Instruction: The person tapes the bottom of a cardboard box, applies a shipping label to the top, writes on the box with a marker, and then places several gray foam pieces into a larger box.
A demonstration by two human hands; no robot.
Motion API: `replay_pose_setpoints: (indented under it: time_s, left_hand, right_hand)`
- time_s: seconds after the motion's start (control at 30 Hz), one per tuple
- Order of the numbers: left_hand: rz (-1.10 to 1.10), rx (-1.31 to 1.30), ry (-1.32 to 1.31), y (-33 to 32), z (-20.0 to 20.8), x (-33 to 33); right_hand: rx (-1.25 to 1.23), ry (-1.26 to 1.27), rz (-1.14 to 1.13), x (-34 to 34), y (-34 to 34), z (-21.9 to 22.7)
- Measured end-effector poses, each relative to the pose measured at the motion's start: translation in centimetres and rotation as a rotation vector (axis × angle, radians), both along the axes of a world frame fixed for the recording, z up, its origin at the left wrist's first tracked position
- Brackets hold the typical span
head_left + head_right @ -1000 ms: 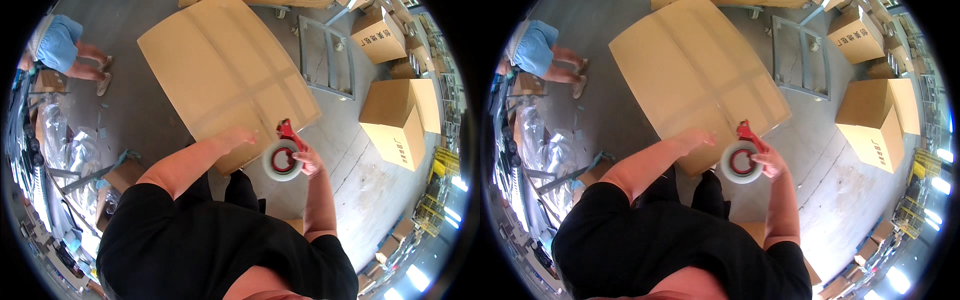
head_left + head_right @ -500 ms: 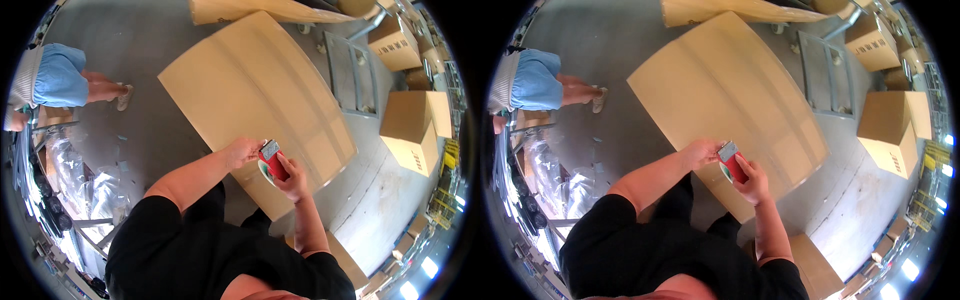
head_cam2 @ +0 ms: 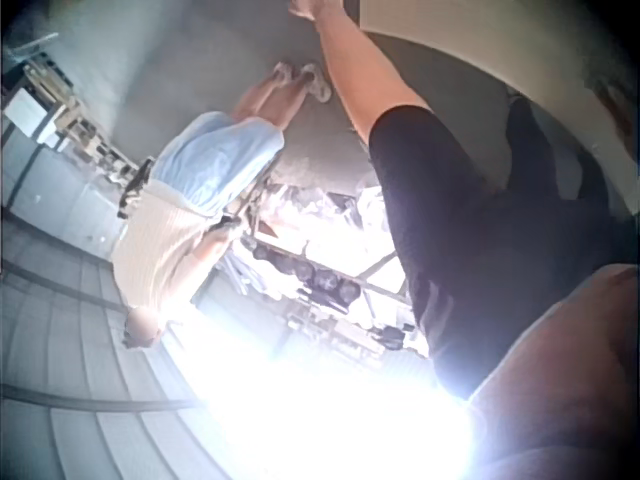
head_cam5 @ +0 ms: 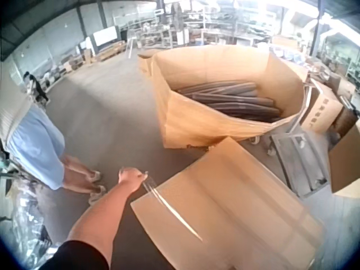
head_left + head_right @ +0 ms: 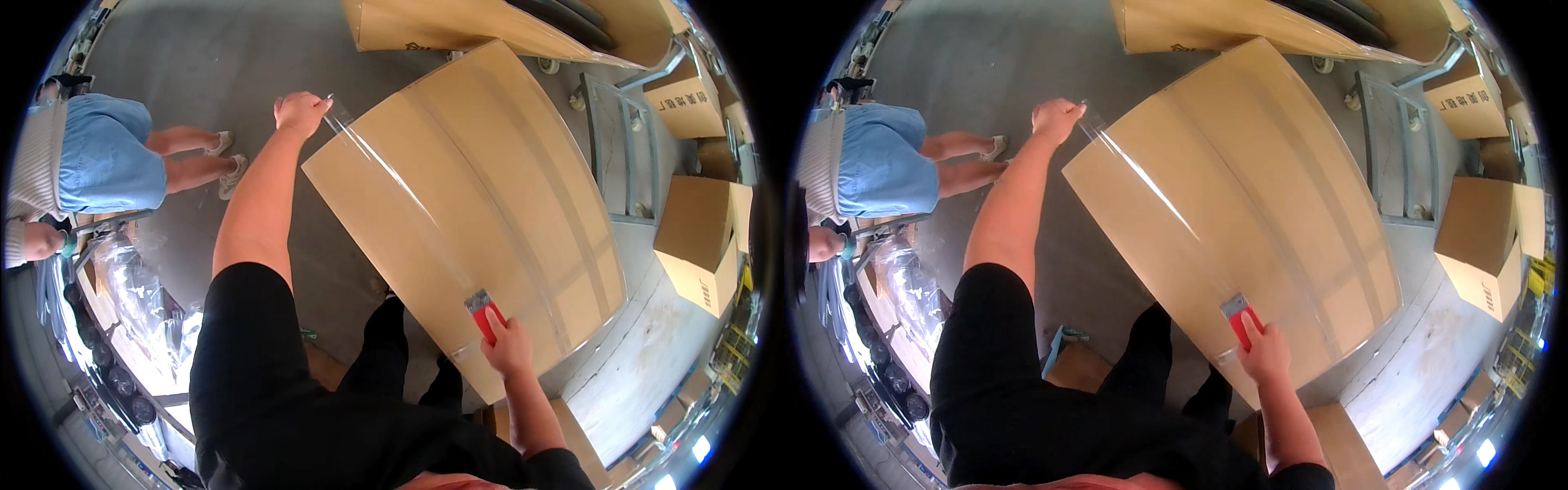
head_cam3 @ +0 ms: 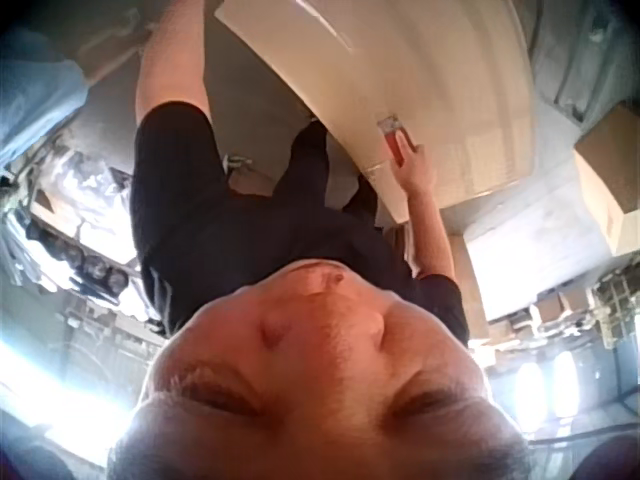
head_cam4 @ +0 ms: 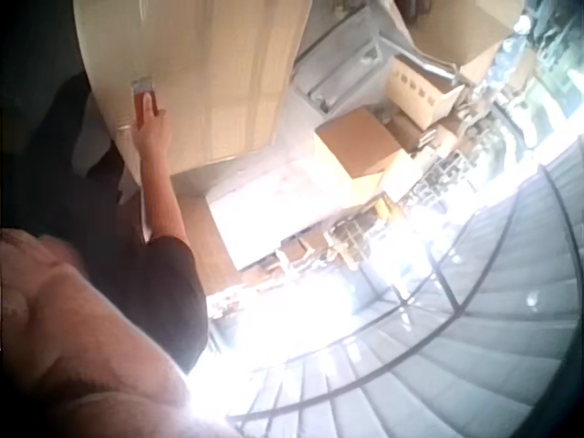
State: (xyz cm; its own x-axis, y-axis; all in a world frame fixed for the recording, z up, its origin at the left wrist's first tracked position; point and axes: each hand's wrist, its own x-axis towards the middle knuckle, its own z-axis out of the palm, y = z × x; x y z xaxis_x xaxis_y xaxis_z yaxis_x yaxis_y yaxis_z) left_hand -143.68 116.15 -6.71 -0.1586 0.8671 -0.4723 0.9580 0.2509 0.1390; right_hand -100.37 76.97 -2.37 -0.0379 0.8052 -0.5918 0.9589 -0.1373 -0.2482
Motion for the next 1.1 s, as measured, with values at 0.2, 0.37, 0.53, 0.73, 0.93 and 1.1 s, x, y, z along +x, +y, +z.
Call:
replay_pose_setpoints:
  time_s: [0.2,0.37,0.53,0.73,0.93,1.1]
  left_hand:
    - [-0.028,0.0,0.152,2.9,-9.2,-0.7]
    - [0.565,-0.294,-0.562,2.8,-15.9,-2.6]
    - [0.386,-0.176,0.355,3.3,-14.5,-1.4]
    - [-0.028,0.224,0.323,-10.3,-11.5,8.9]
    - [-0.155,0.165,0.279,-15.9,-12.5,14.0]
    - [-0.078,0.078,0.349,-17.0,-10.7,15.3]
  right_hand:
    - [0.049,0.004,-0.003,-1.4,1.5,-1.7]
    - [0.049,0.016,0.002,-1.5,2.6,-2.9]
    - [-0.017,-0.028,-0.047,-1.2,3.3,-2.8]
    - [-0.079,0.003,-0.039,-0.9,3.8,-2.1]
    - [0.066,0.171,-0.039,5.6,-3.6,-0.2]
    - [-0.116,-0.073,-0.028,19.4,-20.7,0.7]
